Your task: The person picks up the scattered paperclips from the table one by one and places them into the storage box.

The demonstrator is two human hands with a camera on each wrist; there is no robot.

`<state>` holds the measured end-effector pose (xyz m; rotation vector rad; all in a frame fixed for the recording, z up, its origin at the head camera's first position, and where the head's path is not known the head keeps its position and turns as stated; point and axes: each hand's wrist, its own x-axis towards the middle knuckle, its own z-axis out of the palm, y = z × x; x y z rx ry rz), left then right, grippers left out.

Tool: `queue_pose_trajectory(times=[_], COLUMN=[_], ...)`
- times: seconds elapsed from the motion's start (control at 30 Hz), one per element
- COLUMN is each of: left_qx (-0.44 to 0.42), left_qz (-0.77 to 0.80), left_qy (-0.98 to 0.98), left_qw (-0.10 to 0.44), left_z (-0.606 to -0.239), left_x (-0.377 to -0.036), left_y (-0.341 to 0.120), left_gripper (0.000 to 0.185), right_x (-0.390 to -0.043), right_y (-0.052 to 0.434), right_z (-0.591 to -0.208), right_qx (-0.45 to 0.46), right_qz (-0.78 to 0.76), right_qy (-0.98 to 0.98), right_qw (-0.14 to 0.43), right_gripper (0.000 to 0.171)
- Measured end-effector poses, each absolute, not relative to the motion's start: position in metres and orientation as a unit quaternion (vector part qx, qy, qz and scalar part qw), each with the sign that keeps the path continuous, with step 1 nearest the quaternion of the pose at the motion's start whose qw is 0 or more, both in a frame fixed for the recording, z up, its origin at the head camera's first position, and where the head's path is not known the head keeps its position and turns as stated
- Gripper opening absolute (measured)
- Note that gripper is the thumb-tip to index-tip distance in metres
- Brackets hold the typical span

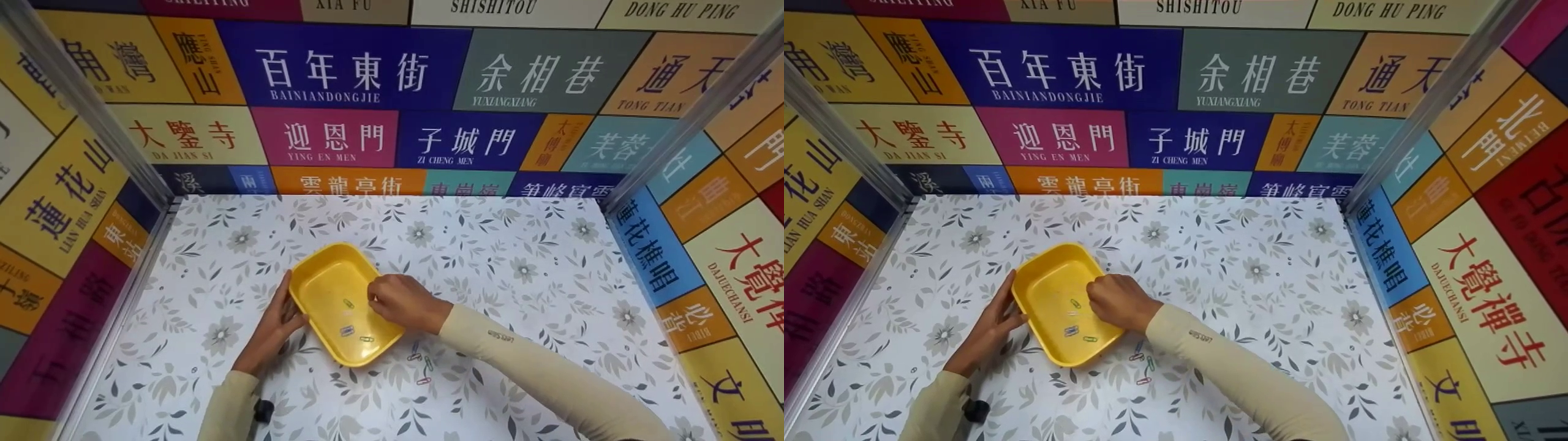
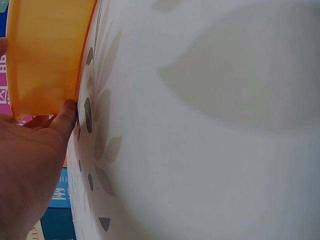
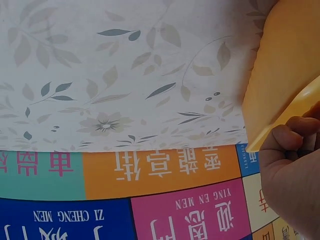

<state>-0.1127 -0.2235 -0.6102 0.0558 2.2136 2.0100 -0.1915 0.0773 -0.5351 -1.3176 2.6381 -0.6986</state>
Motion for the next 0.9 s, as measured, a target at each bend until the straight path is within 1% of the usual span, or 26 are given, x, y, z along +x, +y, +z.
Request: queue_pose_trajectory(times=[0.33, 0.6, 0.9], left_qx=[0.013, 0.000, 0.026], left_qz=[0.673, 0.667, 0.667], left_qy=[0.735, 0.740, 0.741], left_qw=[0.078, 0.082, 0.068], left_z=[-0.610, -0.610, -0.610], left_x=[-0.113, -0.114, -0.114], left_y=[-0.224, -0.222, -0.224], left_gripper=[0.102, 0.103, 0.100], right_x=[-0.183, -0.176, -0.163], right_y=[0.094, 0.108, 0.123], right_z=[-0.533, -0.533, -0.536], right_qx=[-0.413, -0.413, -0.417], right_qz=[-0.239, -0.248, -0.255], right_qy=[0.877, 0.876, 0.872], right_qw=[0.059, 0.032, 0.023], right_gripper=[0.012, 0.009, 0.011])
